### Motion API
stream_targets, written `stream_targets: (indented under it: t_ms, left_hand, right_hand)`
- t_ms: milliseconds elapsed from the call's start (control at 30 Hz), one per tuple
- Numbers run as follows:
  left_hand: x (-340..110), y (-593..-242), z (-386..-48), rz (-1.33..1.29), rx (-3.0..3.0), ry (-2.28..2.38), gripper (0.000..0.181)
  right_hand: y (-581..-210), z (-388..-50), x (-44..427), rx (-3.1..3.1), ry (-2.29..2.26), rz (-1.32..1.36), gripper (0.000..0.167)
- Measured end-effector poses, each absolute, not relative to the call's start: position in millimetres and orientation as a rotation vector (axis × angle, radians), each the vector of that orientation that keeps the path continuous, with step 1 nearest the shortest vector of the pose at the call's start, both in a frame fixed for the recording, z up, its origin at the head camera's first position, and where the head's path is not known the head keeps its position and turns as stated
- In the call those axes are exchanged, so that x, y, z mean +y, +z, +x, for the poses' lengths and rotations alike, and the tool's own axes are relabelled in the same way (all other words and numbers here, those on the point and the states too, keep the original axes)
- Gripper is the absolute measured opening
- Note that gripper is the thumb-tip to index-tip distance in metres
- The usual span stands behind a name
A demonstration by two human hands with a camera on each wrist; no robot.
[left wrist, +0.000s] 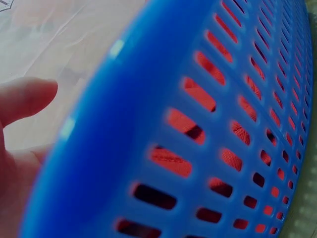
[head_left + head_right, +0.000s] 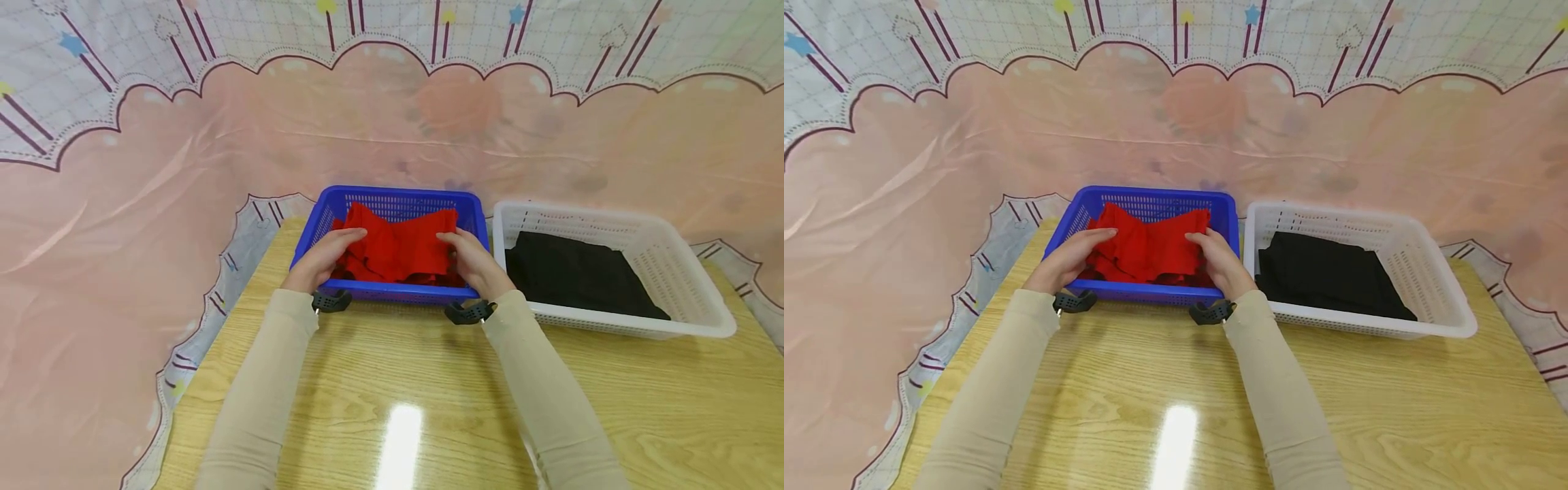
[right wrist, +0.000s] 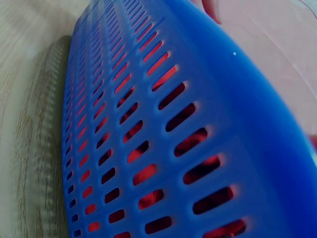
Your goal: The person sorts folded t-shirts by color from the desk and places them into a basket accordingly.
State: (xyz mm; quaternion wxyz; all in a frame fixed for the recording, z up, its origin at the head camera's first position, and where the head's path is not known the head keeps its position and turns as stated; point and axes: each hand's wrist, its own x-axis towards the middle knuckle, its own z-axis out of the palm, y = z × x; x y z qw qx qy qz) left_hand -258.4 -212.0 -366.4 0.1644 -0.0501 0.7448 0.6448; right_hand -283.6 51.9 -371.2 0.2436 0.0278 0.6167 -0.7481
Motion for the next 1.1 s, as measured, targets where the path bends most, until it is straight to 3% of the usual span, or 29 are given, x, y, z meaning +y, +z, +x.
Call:
stream_targets:
  t_ms: [333, 633, 1100]
  left_hand:
    - [-212.3, -365.7, -257.9, -0.226, 2.212, 1.740, 0.054]
    - [-213.1, -363.8, -261.0, -0.349, 2.284, 1.656, 0.063]
    - [-218.3, -361.5, -258.2, -0.406, 2.360, 1.609, 0.065]
  right_hand:
    - [-370.1, -283.1, 48.0, 1.753, -2.010, 0.140, 0.044]
    - [-367.9, -284.3, 46.0, 1.837, -1.996, 0.225, 0.069]
    - [-367.7, -282.7, 39.5, 1.976, -1.988, 0.166, 0.062]
